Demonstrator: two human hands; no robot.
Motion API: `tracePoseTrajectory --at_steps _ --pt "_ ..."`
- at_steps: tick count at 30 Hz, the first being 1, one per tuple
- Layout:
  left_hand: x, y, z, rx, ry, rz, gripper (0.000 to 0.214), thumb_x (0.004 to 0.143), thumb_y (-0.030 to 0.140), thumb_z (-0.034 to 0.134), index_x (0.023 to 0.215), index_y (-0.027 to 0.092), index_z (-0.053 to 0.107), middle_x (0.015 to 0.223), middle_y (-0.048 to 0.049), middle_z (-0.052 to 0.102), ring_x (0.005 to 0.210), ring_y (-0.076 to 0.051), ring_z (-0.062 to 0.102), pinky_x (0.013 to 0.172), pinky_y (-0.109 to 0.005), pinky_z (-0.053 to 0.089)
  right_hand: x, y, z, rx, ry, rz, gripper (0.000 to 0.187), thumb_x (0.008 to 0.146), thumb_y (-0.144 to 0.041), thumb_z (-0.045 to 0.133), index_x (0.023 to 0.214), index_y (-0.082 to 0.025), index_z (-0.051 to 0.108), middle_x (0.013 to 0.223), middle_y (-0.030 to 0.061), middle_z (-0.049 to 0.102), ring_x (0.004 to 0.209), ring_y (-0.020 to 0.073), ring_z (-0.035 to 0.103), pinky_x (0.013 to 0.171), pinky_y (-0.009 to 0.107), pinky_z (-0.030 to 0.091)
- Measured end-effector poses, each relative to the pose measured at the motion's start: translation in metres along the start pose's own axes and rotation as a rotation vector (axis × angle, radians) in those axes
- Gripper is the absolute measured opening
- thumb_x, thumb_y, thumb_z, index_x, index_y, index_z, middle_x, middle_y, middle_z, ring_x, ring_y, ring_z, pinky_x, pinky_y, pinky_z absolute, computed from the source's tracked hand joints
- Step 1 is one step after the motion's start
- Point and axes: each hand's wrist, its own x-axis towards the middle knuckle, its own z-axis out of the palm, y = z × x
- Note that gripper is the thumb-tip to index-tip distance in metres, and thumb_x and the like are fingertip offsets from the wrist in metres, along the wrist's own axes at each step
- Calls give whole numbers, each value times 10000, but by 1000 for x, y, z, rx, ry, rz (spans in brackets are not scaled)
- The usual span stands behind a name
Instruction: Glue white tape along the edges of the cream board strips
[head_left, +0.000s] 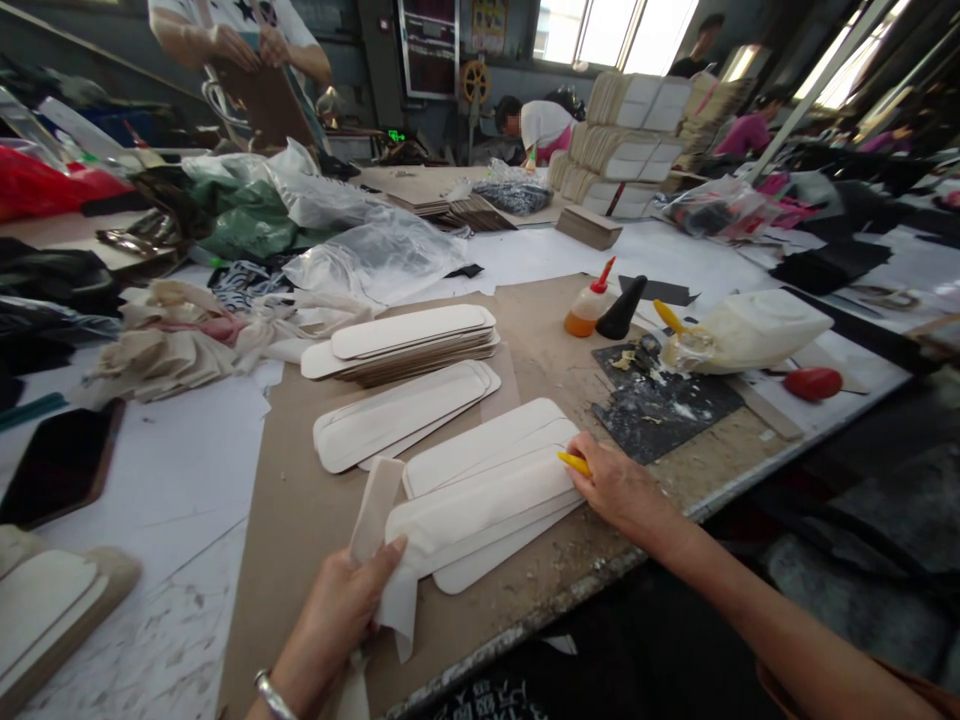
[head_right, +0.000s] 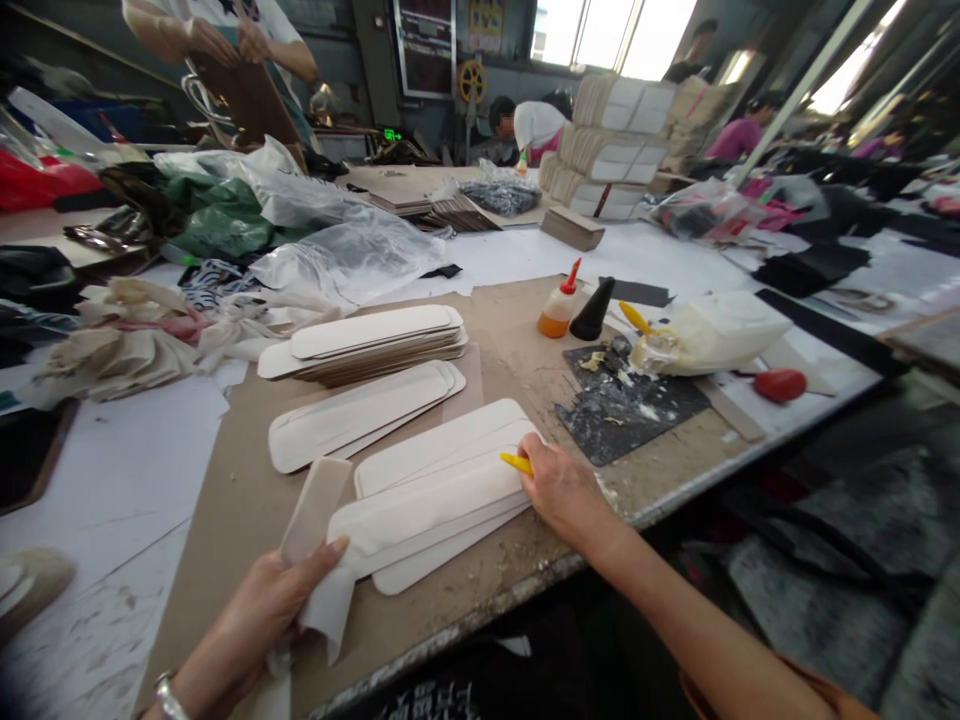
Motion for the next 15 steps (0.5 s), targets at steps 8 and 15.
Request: tracePoseTrajectory --at_steps 8,15 --pt "-5 6 1 16 16 -19 572 450 734 611 464 187 445 350 24 389 321 -96 320 343 -231 194 1 2 2 75 -26 1 108 822 -141 502 888 -194 436 803 45 586 783 207 586 666 261 382" --pt "-12 11 4 4 41 7 517 513 675 612 490 186 446 361 33 396 339 -96 320 365 -229 207 3 0 4 52 -48 24 105 837 -158 508 908 -192 439 805 39 605 761 208 600 631 258 361"
